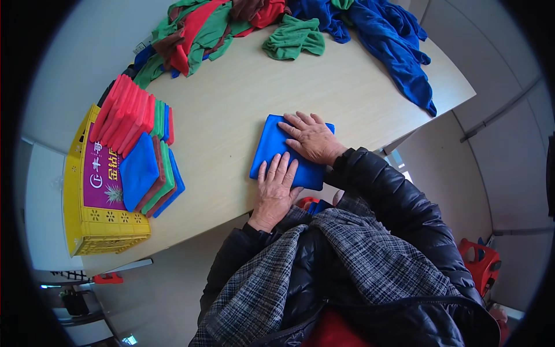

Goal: Folding various colored cloths and fabric pieces on a table

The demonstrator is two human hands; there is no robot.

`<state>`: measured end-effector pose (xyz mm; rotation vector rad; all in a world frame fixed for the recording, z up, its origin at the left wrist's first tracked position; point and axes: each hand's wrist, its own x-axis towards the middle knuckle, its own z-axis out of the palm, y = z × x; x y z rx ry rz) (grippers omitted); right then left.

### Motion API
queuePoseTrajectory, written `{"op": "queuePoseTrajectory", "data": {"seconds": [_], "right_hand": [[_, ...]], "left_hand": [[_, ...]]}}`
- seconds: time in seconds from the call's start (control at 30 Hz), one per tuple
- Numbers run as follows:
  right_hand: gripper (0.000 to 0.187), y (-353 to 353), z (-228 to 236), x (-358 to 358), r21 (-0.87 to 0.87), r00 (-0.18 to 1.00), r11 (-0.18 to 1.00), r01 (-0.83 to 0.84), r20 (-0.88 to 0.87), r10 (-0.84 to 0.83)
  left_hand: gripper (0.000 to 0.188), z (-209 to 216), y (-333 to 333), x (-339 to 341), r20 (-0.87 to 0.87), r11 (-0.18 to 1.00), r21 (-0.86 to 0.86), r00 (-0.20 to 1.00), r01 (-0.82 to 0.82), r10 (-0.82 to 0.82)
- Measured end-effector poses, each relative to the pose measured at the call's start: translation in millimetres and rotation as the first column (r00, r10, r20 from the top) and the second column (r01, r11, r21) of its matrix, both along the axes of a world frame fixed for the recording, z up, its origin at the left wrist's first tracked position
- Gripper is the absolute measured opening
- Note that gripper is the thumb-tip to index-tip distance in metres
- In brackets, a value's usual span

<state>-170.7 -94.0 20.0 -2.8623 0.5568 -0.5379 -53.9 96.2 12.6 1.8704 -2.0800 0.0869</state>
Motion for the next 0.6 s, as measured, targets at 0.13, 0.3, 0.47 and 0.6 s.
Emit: {"op": "queuePoseTrajectory", "data": {"seconds": [0.13, 0.3, 0.47, 0.6], "right_hand": [[0.053, 28, 7, -24, -0.05, 0.971, 0.975, 0.217, 0.114, -0.211], [0.051, 67, 23, -57, 0.158, 0.95, 0.946, 0.281, 0.09, -0.298], [0.049, 48, 7, -50, 0.135, 0.979, 0.977, 0.166, 0.1, -0.18], [0.05, 40, 51, -32, 0.239, 0.979, 0.955, 0.174, -0.148, -0.141]], "left_hand": [[0.075, -2, 3, -4, 0.061, 0.999, -0.004, 0.998, -0.035, 0.035], [0.07, 4, -2, -20, 0.158, 0.986, -0.084, 0.975, -0.145, 0.157], [0.066, 19, -9, -34, 0.188, 0.971, -0.04, 0.953, -0.236, 0.239], [0.058, 33, -10, -29, 0.195, 0.957, 0.075, 0.946, -0.279, 0.26]]}}
